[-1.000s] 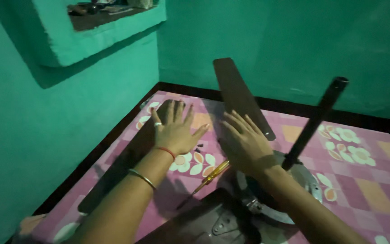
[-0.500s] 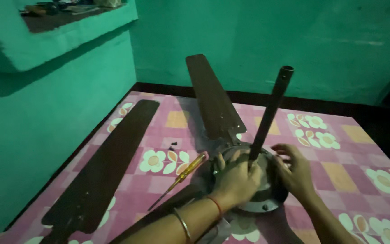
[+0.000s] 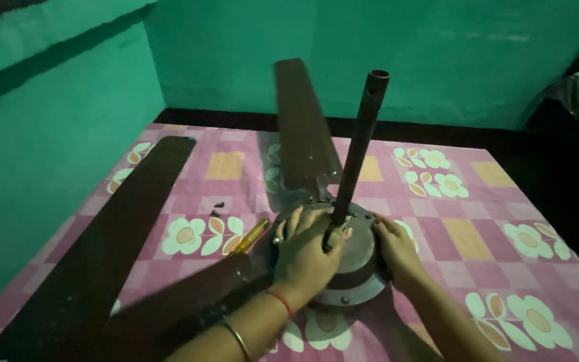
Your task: The person attaches ceiling fan blades to the fan motor housing using a screwdriver. They align each blade, insert screws, and tighten them one at a time. The fan remains on a table throughout the process.
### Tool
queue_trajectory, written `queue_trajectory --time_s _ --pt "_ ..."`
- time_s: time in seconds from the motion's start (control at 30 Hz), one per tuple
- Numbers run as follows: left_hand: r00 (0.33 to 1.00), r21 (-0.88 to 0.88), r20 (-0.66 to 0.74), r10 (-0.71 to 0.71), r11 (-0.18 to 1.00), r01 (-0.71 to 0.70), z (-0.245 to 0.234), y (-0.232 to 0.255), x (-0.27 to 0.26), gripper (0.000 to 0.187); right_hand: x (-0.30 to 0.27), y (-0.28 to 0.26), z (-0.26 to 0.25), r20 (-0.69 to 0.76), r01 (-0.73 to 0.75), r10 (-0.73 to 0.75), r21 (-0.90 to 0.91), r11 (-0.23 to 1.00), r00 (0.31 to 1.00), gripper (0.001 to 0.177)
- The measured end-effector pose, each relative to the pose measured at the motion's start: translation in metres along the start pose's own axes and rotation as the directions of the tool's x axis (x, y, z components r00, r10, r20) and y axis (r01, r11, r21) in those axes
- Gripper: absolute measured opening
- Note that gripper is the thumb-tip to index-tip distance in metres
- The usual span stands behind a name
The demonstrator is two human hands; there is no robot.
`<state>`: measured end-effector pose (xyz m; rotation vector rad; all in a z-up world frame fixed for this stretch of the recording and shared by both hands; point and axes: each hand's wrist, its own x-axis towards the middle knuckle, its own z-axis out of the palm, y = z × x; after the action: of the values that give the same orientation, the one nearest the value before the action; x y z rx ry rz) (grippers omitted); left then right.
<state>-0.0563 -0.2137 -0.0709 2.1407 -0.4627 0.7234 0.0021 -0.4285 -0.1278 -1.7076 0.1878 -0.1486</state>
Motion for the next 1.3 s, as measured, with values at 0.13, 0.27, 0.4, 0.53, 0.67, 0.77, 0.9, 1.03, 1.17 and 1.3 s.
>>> queue_trajectory --time_s 0.13,0.27,0.4,0.53,0.67,0.77,0.9,1.03,1.17,1.3 --pt "0.980 -0.091 0.171 0.103 0.992 -0.088 -0.010 -0.022 0.012 0.033 -0.025 0.005 0.006 -0.073 -0.041 0.051 0.136 0.990 0.996 0.042" --pt "0.888 -0.246 0.408 0.212 0.962 -0.117 -0.022 -0.041 0.034 0.039 -0.051 0.011 0.012 -0.156 -0.036 0.059 0.142 0.989 0.986 0.044" --pt "0.862 -0.170 0.468 0.193 0.977 -0.127 -0.032 -0.051 0.049 0.049 -0.069 0.013 0.011 -0.118 -0.119 0.172 0.359 0.926 0.978 0.045" --pt "0.861 -0.231 0.495 0.112 0.973 0.006 -0.038 -0.053 0.047 0.059 -0.068 0.008 -0.004 -0.008 -0.209 0.240 0.467 0.859 0.971 0.054" --pt "0.937 -0.189 0.346 -0.054 0.974 0.126 -0.032 -0.035 0.028 0.064 -0.046 -0.006 -0.007 0.199 -0.291 0.214 0.568 0.770 0.956 0.057" --pt "0.998 -0.087 0.051 -0.021 0.996 0.026 -0.015 -0.015 0.002 0.068 -0.026 -0.018 -0.008 0.237 -0.341 0.249 0.537 0.772 0.939 0.044" --pt "0.988 0.058 -0.144 0.052 0.997 -0.044 -0.002 -0.003 -0.012 0.080 0.001 -0.032 0.002 0.194 -0.361 0.309 0.362 0.860 0.931 0.031" --pt "0.998 0.055 -0.058 0.020 0.998 -0.017 -0.005 0.000 -0.004 0.077 0.005 -0.038 0.011 0.295 -0.555 0.476 0.310 0.772 0.828 0.032" --pt "1.000 0.050 -0.001 0.010 0.999 -0.010 -0.006 0.000 -0.001 0.061 0.003 -0.033 0.013 0.280 -0.451 0.369 0.341 0.825 0.886 0.027" --pt "1.000 0.036 0.006 0.016 0.999 -0.016 -0.003 -0.010 0.004 0.055 0.006 -0.024 0.011 0.222 -0.327 0.261 0.348 0.879 0.939 0.023"
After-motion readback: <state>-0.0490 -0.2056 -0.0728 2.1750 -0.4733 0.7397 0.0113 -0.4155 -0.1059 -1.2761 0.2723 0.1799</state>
